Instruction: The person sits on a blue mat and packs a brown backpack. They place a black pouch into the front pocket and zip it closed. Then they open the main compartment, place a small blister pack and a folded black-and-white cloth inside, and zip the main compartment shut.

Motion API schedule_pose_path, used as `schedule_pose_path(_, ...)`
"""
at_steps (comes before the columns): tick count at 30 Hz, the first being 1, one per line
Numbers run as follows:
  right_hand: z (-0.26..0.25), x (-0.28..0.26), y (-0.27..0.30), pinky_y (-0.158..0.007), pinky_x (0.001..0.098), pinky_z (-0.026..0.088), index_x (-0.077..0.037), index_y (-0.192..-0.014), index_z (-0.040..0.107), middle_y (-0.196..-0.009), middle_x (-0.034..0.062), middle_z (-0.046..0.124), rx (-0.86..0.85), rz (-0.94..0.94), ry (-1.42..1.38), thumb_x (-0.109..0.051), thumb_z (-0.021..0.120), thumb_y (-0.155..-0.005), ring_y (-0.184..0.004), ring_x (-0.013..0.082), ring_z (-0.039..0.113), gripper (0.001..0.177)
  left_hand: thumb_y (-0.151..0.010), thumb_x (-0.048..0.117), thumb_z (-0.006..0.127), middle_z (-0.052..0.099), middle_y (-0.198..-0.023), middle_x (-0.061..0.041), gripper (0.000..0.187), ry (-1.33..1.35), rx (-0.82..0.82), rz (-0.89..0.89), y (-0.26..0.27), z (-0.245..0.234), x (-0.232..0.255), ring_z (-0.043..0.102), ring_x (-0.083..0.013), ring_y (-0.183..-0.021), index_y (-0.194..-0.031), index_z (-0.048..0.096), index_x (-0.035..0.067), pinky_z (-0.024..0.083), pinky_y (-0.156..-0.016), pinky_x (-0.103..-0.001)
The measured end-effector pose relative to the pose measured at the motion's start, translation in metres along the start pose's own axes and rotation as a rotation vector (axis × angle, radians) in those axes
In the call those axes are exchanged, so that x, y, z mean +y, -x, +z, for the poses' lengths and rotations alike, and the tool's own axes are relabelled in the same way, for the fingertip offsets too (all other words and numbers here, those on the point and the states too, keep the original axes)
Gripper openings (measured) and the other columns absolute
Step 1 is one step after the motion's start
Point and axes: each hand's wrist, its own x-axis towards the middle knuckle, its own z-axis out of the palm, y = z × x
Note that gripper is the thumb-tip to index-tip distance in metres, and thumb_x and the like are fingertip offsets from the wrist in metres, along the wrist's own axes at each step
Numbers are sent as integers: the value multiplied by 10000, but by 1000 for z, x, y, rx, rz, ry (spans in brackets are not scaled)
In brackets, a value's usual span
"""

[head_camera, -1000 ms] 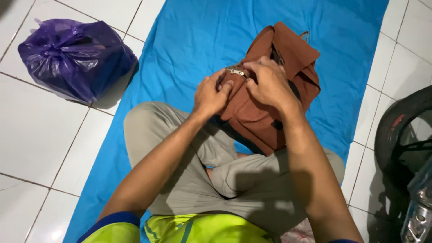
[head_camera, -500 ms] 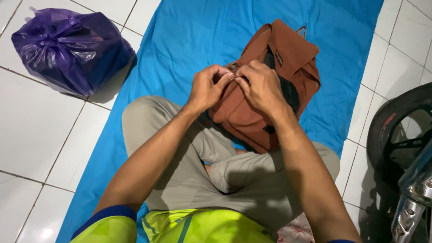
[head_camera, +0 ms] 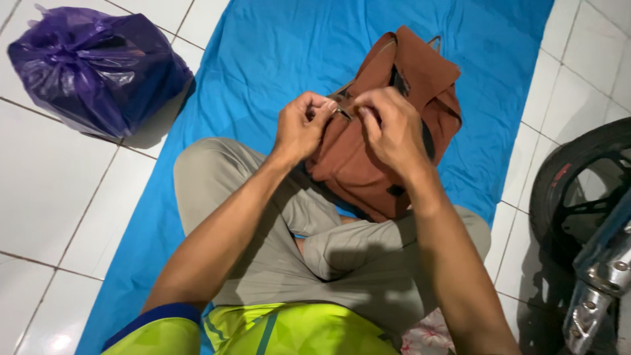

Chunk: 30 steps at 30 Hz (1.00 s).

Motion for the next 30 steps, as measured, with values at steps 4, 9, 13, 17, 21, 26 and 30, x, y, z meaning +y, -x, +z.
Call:
schedule_pose_path(4,3,-16,15,-840,450,497,-80,-984,750,-1019,117,630,67,-33,123,-136,788,-902,-983,321,623,106,-980,209,721,751,-831,-3,173,14,6,-11,10,-4,11,606,-42,-698,-991,745,38,502,-613,-237)
schedule_pose_path(9,9,-39,18,-846,447,480,-75,-1009,759,-1051,104,631,135,-32,85,-135,824,-890,-990,307,636,149,-980,198,731,772,-825,-30,163,-97,58,110,25,-15,46,654,-45,-699,-988,751,36,528,-617,-241)
schedule_pose_path(13,7,-60,12,-850,414,521,-65,-992,731,-1098,107,647,150,-1,-33,-119,836,-891,-1001,301,662,155,-974,172,731,772,-819,-62,129,-209,69,204,42,-22,90,722,-100,-695,-1003,753,48,547,-606,-268)
schedule_pose_path(17,-5,-82,14,-854,382,565,-38,-996,710,-1145,137,654,218,42,-73,-80,830,-892,-1042,294,688,165,-979,136,746,762,-899,-102,86,-326,162,451,57,-24,124,755,-213,-772,-1003,744,54,566,-651,-312)
schedule_pose_path(21,-9,-82,24,-885,366,588,-11,-1041,691,-1159,150,661,259,50,-116,-67,836,-905,-1111,303,707,207,-975,135,760,765,-915,-80,72,-371,179,529,69,-19,134,746,-235,-779,-999,743,70,561,-672,-333)
schedule_pose_path(26,3,-70,47,-896,367,570,-12,-1087,729,-1121,160,657,216,122,-118,-55,810,-906,-1060,297,694,202,-969,131,755,764,-936,-76,74,-344,155,507,86,-13,126,743,-240,-832,-1008,741,70,567,-725,-345)
schedule_pose_path(30,-3,-50,58,-1005,400,514,-6,-1097,747,-1088,118,668,96,68,-163,-57,822,-898,-1115,311,641,219,-957,138,764,760,-916,-66,78,-328,147,475,94,-8,121,721,-239,-804,-980,736,69,548,-704,-350)
